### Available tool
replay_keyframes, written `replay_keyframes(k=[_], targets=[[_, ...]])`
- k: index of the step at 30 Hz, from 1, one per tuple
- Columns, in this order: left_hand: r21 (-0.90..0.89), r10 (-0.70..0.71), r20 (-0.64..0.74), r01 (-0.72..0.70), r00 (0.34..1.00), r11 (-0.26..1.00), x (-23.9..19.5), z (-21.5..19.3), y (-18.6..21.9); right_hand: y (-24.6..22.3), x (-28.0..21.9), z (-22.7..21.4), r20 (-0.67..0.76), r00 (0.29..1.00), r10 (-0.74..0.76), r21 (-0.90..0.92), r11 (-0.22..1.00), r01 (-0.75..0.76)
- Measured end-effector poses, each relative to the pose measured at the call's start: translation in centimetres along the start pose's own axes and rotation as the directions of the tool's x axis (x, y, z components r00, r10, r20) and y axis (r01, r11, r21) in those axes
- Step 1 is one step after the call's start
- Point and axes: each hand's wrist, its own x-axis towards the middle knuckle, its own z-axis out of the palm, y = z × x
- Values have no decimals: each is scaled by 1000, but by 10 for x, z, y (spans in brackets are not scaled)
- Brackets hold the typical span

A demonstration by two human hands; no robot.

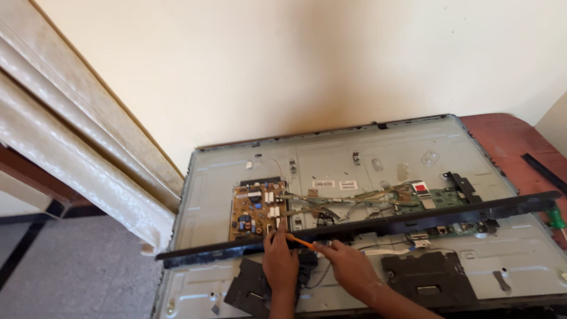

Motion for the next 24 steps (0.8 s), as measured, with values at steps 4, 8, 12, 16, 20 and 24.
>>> replay_keyframes(k=[4,8,12,16,20,24], targets=[[-16,-148,88,150,985,989,2,-5,6,4,5,-5,96,991,95,-36,995,-92],[50,-12,14,11,1000,999,2,3,0,38,-8,-23,-79,982,172,-77,981,-178],[109,25,21,-27,999,994,3,8,-5,42,-3,-32,-20,982,188,-59,980,-189],[98,10,47,-14,999,995,3,7,-2,8,9,-13,75,990,121,-84,990,-115],[121,40,20,-42,999,992,3,7,-1,11,13,-5,9,997,81,-29,996,-81],[129,50,35,-54,998,990,2,9,-4,73,-13,-24,-44,968,249,-42,967,-251]])
